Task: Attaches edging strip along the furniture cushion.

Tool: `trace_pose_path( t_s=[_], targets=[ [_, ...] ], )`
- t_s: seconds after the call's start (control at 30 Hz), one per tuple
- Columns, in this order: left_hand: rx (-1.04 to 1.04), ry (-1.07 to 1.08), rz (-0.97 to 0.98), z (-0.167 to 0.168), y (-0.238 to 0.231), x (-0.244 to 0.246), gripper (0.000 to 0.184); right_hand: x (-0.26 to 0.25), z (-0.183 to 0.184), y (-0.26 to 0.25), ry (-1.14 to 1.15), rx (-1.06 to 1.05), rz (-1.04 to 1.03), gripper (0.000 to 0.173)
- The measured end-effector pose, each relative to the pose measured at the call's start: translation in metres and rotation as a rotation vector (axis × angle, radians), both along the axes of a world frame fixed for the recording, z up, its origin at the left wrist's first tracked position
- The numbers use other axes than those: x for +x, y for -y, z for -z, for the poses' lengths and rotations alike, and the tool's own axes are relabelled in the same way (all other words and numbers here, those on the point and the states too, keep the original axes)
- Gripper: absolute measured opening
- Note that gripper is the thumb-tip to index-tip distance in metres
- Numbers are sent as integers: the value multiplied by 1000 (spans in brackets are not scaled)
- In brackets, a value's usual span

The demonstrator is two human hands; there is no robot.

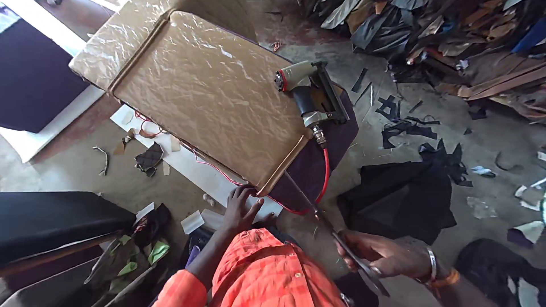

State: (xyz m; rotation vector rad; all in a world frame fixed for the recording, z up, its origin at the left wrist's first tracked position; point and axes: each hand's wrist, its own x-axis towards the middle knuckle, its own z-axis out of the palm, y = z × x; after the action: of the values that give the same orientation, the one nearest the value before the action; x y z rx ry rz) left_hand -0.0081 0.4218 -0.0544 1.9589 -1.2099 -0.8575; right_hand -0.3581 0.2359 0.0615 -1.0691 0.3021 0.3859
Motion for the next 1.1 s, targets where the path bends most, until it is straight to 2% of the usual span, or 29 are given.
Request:
trace_pose_path(
  t_s=[0.07,0.13,0.23,0.33,0.4,0.53,0.63,0.77,0.9,1.0,1.1],
  targets=[
    [-16,0,115,-7,5,7,44,-7,4,-5,-37,-65,2,68],
    [-30,-217,176,-14,3,8,39,-10,8,-14,-99,-85,-7,67],
    [-28,-598,127,-24,-13,1,35,-4,13,-27,-240,-259,-48,61],
    [-26,-701,55,-35,-23,-7,33,7,20,-31,-303,-367,-122,72],
    [-24,-709,23,-38,-24,-11,33,22,21,-35,-317,-411,-125,80],
    [-33,-717,13,-35,-21,-13,32,64,25,-38,-254,-542,-80,82],
    [-33,-707,28,-34,-19,-10,33,92,33,-40,-236,-609,-41,74],
    [-31,-679,48,-35,-18,-6,33,102,44,-47,-235,-577,10,71],
    [-36,-639,69,-31,-18,-3,35,101,41,-46,-226,-658,-14,49],
    [-87,-571,-42,-18,-27,2,32,99,33,-47,-182,-744,-62,42],
    [-37,-453,-304,-5,-44,13,32,109,8,-39,-114,-849,-69,46]
  ],
)
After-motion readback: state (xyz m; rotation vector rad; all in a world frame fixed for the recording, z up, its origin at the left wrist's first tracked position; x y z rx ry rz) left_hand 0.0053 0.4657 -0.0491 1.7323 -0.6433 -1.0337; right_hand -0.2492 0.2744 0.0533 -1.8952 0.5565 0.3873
